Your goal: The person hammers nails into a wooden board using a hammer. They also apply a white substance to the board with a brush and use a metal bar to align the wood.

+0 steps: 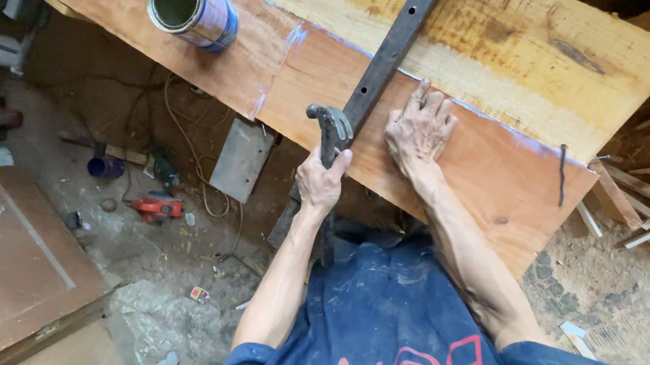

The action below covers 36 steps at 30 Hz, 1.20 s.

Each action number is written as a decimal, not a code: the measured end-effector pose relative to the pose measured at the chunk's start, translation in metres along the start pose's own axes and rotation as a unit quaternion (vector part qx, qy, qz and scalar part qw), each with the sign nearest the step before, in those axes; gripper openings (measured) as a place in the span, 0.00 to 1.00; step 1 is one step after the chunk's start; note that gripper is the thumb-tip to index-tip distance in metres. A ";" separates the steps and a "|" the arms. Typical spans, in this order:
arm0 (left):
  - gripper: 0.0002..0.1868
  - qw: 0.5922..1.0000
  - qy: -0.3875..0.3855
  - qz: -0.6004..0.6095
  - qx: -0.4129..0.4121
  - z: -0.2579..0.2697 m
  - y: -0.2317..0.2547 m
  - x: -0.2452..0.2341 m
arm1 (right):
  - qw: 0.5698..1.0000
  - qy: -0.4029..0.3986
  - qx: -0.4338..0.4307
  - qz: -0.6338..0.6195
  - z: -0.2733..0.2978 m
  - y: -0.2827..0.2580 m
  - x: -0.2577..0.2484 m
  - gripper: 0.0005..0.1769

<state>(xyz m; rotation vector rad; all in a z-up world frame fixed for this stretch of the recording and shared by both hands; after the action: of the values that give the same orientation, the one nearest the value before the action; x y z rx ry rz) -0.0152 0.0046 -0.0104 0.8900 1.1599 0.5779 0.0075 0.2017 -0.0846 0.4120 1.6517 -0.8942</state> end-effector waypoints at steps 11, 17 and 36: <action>0.21 0.999 -0.012 -0.046 0.026 -0.004 0.010 0.001 | 0.999 -0.027 0.011 -0.024 -0.017 -0.014 -0.008 0.39; 0.20 0.999 -0.031 -0.002 0.007 -0.007 0.011 -0.004 | 0.995 -0.081 0.015 -0.053 -0.033 -0.014 -0.008 0.39; 0.19 0.997 -0.074 -0.005 0.038 -0.009 0.016 -0.007 | 0.994 -0.049 0.059 -0.075 0.003 0.063 -0.062 0.33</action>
<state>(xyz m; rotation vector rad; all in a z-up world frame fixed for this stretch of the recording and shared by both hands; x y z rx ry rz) -0.0252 0.0107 0.0051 0.9749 1.0574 0.4532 0.0698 0.2520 -0.0473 0.3222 1.5602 -1.1101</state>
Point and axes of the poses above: each hand's wrist, its own z-axis away from the middle knuckle, its own x-axis out of the palm, y = z × x, the point moved 2 cm from there along -z, towards the middle knuckle, and after that the axes turned 8 degrees about x, right-handed, at the moved point
